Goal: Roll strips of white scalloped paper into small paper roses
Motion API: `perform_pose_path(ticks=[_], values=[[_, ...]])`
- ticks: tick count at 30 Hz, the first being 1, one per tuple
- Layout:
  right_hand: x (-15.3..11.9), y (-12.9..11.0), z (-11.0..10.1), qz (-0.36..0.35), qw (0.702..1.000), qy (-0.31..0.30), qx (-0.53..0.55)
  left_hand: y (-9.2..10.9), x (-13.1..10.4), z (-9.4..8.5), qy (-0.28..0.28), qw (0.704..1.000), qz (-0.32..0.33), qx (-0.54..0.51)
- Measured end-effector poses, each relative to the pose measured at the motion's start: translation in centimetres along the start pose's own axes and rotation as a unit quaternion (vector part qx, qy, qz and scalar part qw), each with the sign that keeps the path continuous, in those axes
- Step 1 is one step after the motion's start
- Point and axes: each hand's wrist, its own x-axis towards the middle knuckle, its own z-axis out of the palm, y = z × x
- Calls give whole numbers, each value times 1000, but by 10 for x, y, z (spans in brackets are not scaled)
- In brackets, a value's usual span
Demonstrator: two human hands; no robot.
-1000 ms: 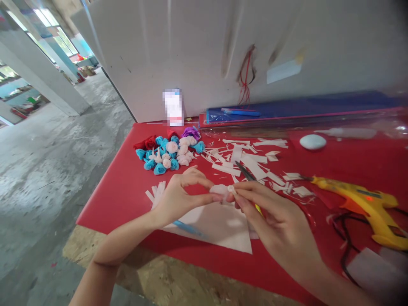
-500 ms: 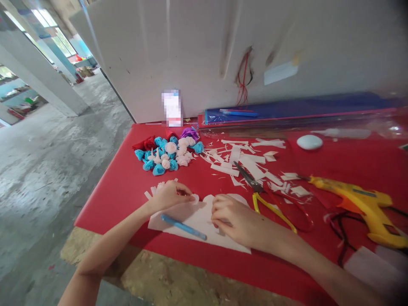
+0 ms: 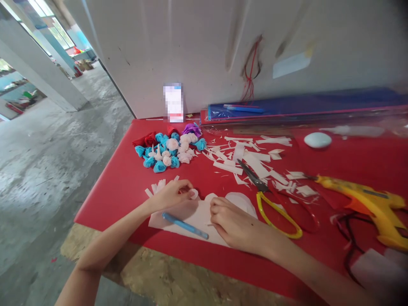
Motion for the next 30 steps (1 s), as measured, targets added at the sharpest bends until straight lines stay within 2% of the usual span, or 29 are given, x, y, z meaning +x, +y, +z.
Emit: perform_pose_path(ticks=[7, 11, 19, 25, 30], values=[[1, 2, 0, -15, 999, -10, -27, 0, 0, 1, -12, 1000, -2, -25], [0, 3, 4, -30, 998, -18, -55, -1, 2, 5, 3, 999, -6, -32], [-3, -12, 13, -32, 987, -21, -156, -1, 3, 7, 23, 999, -1, -24], [-7, -15, 20, -23, 982, -9, -189, -1, 3, 7, 21, 1000, 4, -9], [-8, -18, 19, -33, 978, -6, -207, -1, 2, 6, 20, 1000, 13, -7]])
